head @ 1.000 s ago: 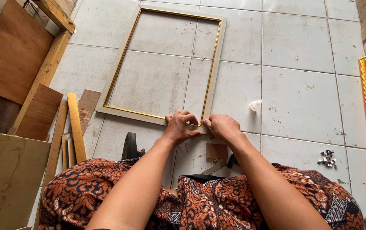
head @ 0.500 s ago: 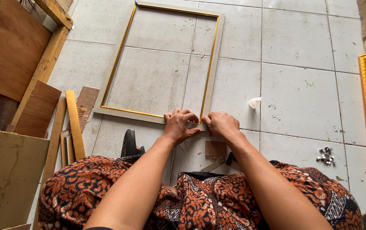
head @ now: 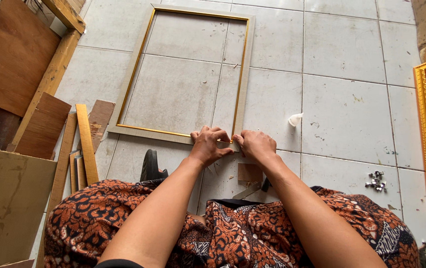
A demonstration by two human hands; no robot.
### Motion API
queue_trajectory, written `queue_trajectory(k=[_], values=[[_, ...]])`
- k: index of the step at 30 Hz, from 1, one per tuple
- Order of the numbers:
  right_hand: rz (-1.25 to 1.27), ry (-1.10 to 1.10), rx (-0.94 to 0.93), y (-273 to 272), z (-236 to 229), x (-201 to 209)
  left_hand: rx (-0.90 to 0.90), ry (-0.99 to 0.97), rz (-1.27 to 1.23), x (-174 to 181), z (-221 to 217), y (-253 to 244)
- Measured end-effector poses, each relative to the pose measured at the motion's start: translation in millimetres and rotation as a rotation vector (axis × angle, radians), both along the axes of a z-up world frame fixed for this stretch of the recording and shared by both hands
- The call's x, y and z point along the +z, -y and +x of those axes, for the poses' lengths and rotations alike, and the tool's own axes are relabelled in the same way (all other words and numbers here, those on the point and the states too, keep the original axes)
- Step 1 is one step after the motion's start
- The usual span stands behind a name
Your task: The person assembles a rectangular picture frame by joining four wooden frame pieces on the floor. They apply glue to the mitered corners and press the pieces together to form a complete frame.
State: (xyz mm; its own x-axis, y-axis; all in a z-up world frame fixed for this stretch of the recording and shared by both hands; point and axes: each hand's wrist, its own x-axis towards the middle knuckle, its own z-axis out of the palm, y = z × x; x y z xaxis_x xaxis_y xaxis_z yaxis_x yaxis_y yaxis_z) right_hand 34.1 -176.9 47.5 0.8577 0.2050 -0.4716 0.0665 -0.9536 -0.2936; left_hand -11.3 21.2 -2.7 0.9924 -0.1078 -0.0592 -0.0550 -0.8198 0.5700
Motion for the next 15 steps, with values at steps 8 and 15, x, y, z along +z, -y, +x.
queue_trajectory(k=[8, 15], values=[[0.003, 0.046, -0.015, -0.3, -1.3, -7.7, -0.007, -0.020, 0.020, 6.3, -1.0, 1.2], [0.007, 0.045, -0.010, 0.8, -1.2, -4.1, -0.037, -0.025, 0.034, 10.5, -2.5, -1.8]])
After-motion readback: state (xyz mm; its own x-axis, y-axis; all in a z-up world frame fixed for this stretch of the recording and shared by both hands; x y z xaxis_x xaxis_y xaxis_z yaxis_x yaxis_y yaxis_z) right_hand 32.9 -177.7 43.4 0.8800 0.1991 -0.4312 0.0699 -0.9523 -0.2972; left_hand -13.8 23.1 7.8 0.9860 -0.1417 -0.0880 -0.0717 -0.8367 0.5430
